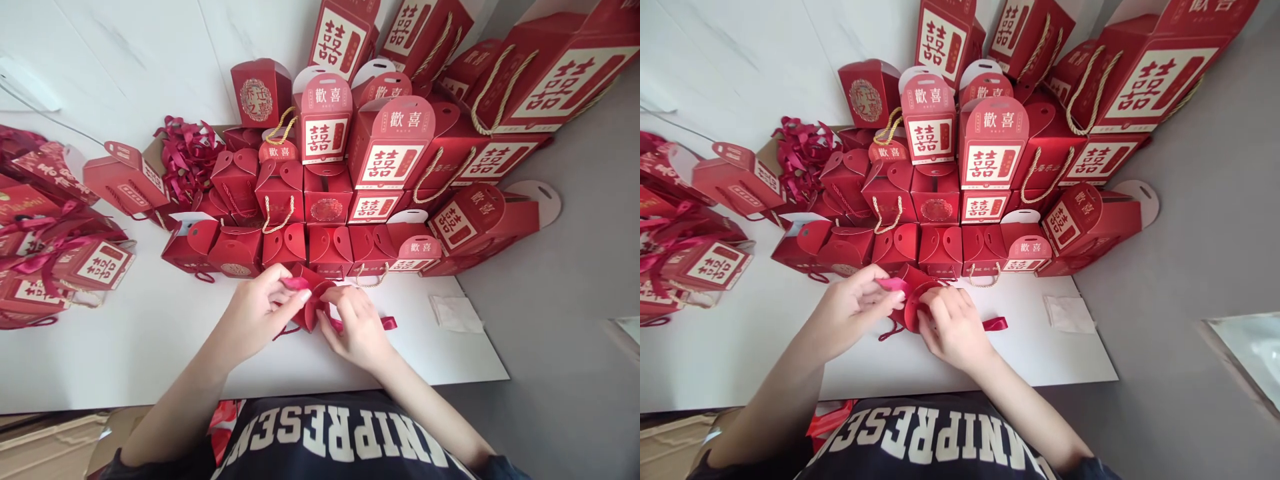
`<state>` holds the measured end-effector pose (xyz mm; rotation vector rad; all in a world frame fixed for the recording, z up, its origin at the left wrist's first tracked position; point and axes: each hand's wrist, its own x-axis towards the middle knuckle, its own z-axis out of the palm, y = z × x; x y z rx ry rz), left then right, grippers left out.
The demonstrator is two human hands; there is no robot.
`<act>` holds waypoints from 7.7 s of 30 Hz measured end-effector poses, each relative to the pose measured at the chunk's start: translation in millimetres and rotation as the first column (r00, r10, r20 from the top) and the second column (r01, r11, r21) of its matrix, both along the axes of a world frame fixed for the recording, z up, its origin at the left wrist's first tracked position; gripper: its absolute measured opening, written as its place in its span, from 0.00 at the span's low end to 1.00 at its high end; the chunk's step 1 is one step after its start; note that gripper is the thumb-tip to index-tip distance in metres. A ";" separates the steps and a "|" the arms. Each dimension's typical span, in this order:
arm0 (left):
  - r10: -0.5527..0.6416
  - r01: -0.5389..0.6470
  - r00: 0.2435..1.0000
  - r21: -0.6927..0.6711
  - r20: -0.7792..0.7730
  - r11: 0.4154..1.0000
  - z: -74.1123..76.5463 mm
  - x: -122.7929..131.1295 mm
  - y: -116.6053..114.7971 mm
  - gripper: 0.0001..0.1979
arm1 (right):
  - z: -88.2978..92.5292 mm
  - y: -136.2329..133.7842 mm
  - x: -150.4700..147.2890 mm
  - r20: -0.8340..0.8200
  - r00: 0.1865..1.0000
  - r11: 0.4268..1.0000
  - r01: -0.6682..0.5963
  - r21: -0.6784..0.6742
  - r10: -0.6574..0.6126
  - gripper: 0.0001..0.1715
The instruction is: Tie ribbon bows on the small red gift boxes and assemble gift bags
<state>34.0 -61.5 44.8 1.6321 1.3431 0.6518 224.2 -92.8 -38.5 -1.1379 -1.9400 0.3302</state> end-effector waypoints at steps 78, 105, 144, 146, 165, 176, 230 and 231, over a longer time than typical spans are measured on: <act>-0.186 0.397 0.874 0.438 -0.449 0.806 -6.6 -10.0 23.9 0.12 | 18.7 -7.2 37.0 -0.679 0.710 0.636 -0.438 -0.635 -0.189 0.13; -0.268 0.510 0.827 0.461 -0.493 0.726 -21.2 -2.6 23.5 0.10 | 23.8 0.4 27.0 -0.673 0.684 0.696 -0.337 -0.634 -0.283 0.16; 0.116 0.216 0.946 0.855 -0.303 0.470 -27.5 -13.8 27.2 0.15 | 35.3 18.1 17.5 -0.358 0.934 0.943 -0.121 -0.310 0.002 0.07; 0.086 0.153 0.973 0.876 -0.215 0.458 -24.1 -13.1 25.5 0.15 | 43.8 28.1 15.3 -0.412 0.899 0.896 -0.301 -0.327 0.152 0.09; 0.078 -0.072 0.992 0.067 -0.097 0.995 -28.7 -28.6 13.4 0.17 | 39.6 47.8 -15.0 -0.414 0.897 0.793 -0.361 -0.491 0.152 0.15; 0.063 -0.055 0.992 0.070 -0.108 0.996 -29.8 -31.1 11.3 0.16 | 36.0 49.7 -14.9 -0.439 0.884 0.744 -0.402 -0.534 0.162 0.15; -0.017 0.021 0.999 -0.107 0.034 0.994 -36.5 -32.5 27.2 0.17 | 29.2 49.9 -15.9 -0.456 0.832 0.799 -0.492 -0.347 0.315 0.08; -0.001 0.005 0.999 -0.111 0.033 0.994 -37.5 -32.7 27.8 0.18 | 28.8 49.9 -15.7 -0.452 0.833 0.800 -0.492 -0.344 0.318 0.09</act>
